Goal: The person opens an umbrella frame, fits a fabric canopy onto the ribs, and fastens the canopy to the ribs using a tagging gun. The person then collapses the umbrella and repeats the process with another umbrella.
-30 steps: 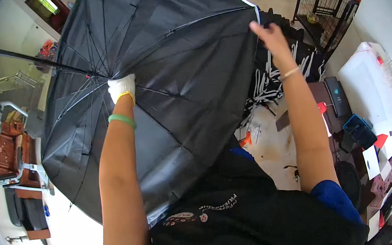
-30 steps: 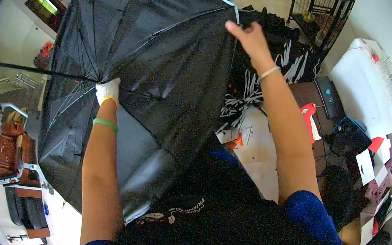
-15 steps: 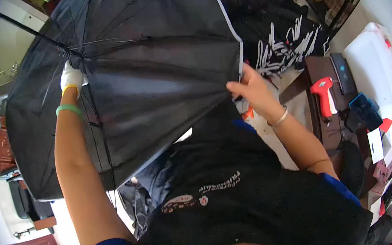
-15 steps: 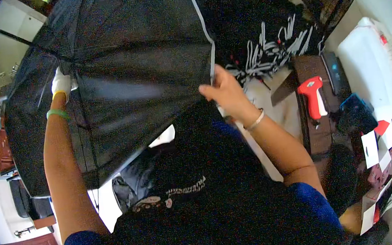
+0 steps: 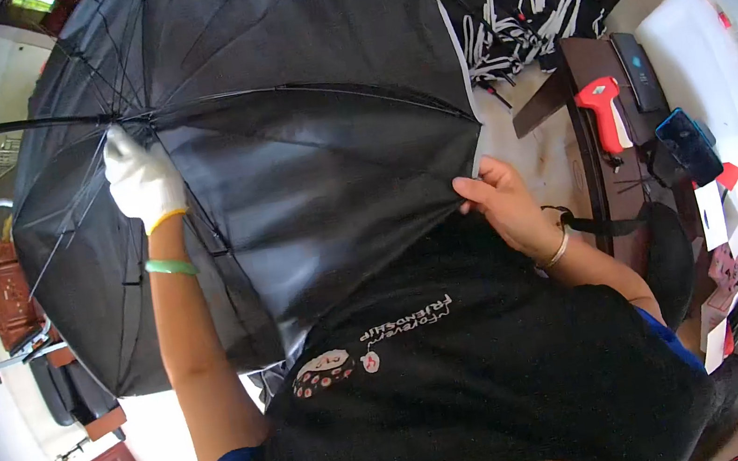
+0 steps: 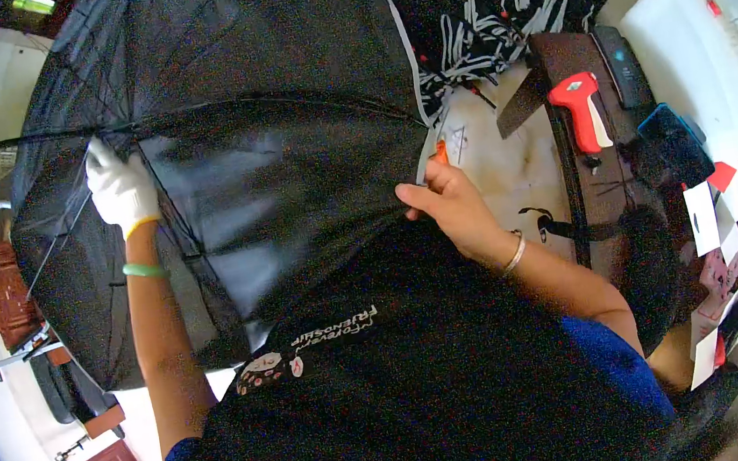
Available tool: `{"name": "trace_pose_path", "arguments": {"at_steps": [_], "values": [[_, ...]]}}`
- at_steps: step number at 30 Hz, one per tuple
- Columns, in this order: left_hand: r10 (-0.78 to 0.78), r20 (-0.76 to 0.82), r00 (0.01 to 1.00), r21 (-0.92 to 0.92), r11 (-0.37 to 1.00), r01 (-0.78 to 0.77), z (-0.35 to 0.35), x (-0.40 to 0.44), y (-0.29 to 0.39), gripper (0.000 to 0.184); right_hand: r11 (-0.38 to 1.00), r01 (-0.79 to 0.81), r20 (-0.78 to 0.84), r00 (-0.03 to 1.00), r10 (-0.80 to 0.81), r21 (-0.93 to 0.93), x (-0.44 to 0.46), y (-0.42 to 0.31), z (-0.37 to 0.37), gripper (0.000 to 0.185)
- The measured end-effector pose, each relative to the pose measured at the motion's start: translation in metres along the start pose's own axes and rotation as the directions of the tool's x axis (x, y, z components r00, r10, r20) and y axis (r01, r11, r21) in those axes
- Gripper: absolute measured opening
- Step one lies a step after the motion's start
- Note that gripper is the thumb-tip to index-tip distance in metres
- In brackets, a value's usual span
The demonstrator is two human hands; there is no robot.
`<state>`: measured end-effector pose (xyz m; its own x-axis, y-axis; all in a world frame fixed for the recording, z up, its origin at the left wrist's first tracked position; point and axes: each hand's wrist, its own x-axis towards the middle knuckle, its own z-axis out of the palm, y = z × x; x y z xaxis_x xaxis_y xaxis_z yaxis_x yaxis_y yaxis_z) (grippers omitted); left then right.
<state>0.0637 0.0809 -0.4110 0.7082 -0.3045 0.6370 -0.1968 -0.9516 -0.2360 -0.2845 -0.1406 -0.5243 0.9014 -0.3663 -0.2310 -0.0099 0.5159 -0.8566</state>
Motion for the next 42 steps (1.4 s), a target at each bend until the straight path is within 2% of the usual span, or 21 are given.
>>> {"name": "trace_pose_path", "arguments": {"at_steps": [1,2,3,4,5,7,9,10,12,13,16,18,20,21,23,25,27,32,35,40,42], "values": [[0.186,-0.165,0.969,-0.125,0.970,-0.208,-0.013,-0.006,0.019,0.054,1.000,0.001,-0.007,1.000,-0.001,-0.001,0.001,0.001,-0.001,0.020],[0.331,-0.341,0.880,-0.211,0.885,-0.414,-0.027,-0.016,0.040,0.045,0.998,0.014,-0.014,1.000,-0.015,-0.068,0.003,0.001,-0.002,0.019],[0.504,-0.265,0.822,-0.425,0.704,-0.569,-0.049,-0.028,0.068,0.037,0.990,0.021,-0.016,1.000,-0.023,-0.137,0.004,0.002,-0.002,0.017],[0.661,-0.235,0.713,-0.623,0.460,-0.632,-0.068,-0.042,0.099,0.030,0.978,0.029,-0.014,0.999,-0.033,-0.205,0.003,0.003,-0.003,0.016],[0.730,-0.357,0.583,-0.662,0.243,-0.709,-0.078,-0.059,0.131,0.021,0.977,0.025,-0.010,1.000,-0.027,-0.213,0.003,0.003,-0.004,0.016],[0.876,-0.311,0.368,-0.585,0.129,-0.801,-0.092,-0.081,0.180,0.024,0.972,0.033,-0.015,0.999,-0.037,-0.232,0.002,0.005,-0.005,0.015],[0.893,-0.376,0.247,-0.515,0.020,-0.857,-0.086,-0.091,0.215,0.020,0.970,0.043,-0.021,0.999,-0.050,-0.239,0.000,0.008,-0.006,0.016],[0.893,-0.380,0.243,-0.513,0.016,-0.858,-0.084,-0.091,0.221,0.020,0.990,0.008,-0.035,0.999,-0.013,-0.140,-0.001,0.010,-0.006,0.016],[0.945,-0.290,0.149,-0.489,-0.013,-0.872,-0.082,-0.092,0.232,0.019,0.996,-0.064,-0.050,0.997,0.067,0.065,-0.002,0.016,-0.009,0.019],[0.966,-0.238,0.100,-0.479,-0.027,-0.878,-0.082,-0.091,0.234,0.018,0.995,-0.064,-0.050,0.996,0.068,0.070,-0.003,0.022,-0.012,0.019],[0.943,-0.310,0.118,-0.472,-0.046,-0.880,-0.080,-0.076,0.234,0.019,0.989,-0.014,-0.046,0.999,0.007,-0.150,-0.005,0.042,-0.026,0.033],[0.929,-0.348,0.125,-0.458,-0.053,-0.887,-0.086,-0.072,0.234,0.020,0.987,-0.086,-0.059,0.995,0.079,-0.133,-0.013,0.058,-0.040,0.028],[0.969,-0.189,0.160,-0.591,0.018,-0.806,-0.103,-0.070,0.224,0.013,0.972,-0.203,-0.064,0.978,0.197,-0.118,-0.014,0.062,-0.047,0.019],[0.977,-0.107,0.185,-0.642,0.074,-0.763,-0.112,-0.067,0.215,0.011,0.976,-0.171,-0.034,0.985,0.168,-0.137,-0.010,0.056,-0.043,0.019],[0.979,-0.158,0.131,-0.704,-0.019,-0.710,-0.109,-0.094,0.196,0.011,0.999,-0.043,-0.169,0.984,0.046,0.024,-0.012,0.046,-0.033,0.012],[0.975,-0.169,0.141,-0.778,-0.044,-0.627,-0.111,-0.118,0.174,0.009,0.999,0.022,-0.167,0.986,-0.026,-0.027,-0.013,0.036,-0.028,0.011],[0.954,-0.193,0.231,-0.766,0.001,-0.643,-0.100,-0.141,0.167,0.011,0.989,0.116,-0.218,0.967,-0.134,-0.094,-0.015,0.031,-0.027,0.013],[0.881,-0.199,0.430,-0.773,0.129,-0.621,-0.083,-0.164,0.159,0.019,0.934,0.154,-0.159,0.964,-0.214,-0.324,-0.021,0.037,-0.032,0.023],[0.877,-0.232,0.420,-0.779,0.091,-0.620,-0.080,-0.162,0.158,0.022,0.998,0.014,0.070,0.997,-0.018,0.059,-0.021,0.031,-0.041,0.018],[0.865,-0.284,0.413,-0.782,0.040,-0.622,-0.075,-0.160,0.152,0.022,0.989,-0.089,0.043,0.995,0.085,0.121,-0.020,0.012,-0.034,0.017],[0.856,-0.273,0.439,-0.786,0.065,-0.615,-0.073,-0.163,0.151,0.021,0.991,-0.071,-0.018,0.997,0.069,-0.114,-0.015,0.013,-0.035,0.014]]}}
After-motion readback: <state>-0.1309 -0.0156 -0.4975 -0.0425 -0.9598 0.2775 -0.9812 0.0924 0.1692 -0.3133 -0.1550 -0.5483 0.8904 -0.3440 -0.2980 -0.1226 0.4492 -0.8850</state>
